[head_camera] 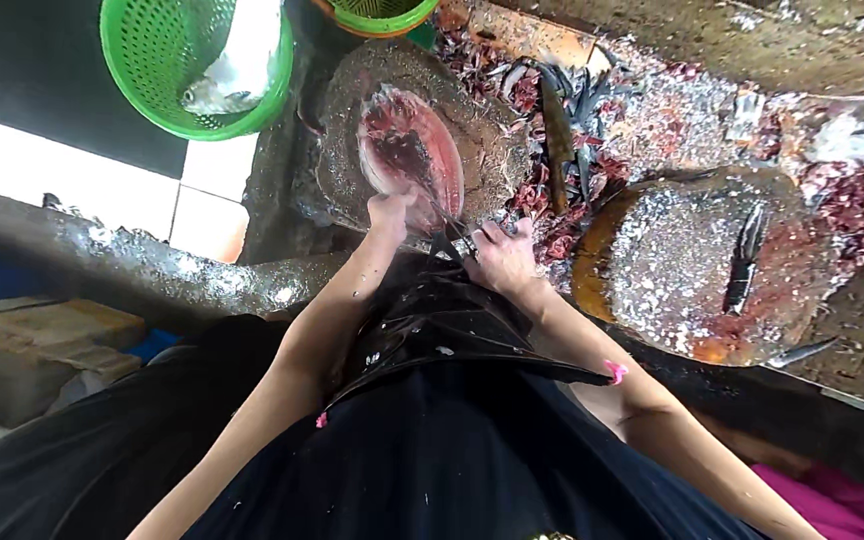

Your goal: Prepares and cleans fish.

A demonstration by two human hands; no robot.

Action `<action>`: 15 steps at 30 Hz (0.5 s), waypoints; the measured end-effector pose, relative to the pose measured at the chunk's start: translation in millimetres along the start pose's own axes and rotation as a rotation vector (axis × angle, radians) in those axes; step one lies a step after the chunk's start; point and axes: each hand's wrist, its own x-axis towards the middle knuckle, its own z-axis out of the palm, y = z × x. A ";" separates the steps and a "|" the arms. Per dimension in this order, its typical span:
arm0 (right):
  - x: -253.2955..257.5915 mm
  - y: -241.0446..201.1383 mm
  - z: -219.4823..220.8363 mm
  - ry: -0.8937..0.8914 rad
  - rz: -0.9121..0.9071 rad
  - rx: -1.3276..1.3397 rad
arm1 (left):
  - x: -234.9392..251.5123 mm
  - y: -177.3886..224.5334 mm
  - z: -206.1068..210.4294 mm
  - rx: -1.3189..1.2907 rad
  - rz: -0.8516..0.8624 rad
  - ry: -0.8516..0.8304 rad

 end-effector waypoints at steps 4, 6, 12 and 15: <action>24.0 -8.5 16.4 -0.082 -0.007 0.291 | -0.4 7.4 0.0 0.180 0.082 -0.015; 21.0 -9.4 12.1 -0.161 0.101 0.787 | 1.6 6.0 -3.2 0.232 0.115 0.007; 4.7 -14.6 20.1 -0.316 0.428 2.145 | 0.6 1.3 5.4 0.407 0.111 0.089; -4.4 -11.2 5.6 -0.262 0.361 2.216 | -11.2 7.7 12.1 0.591 0.147 0.147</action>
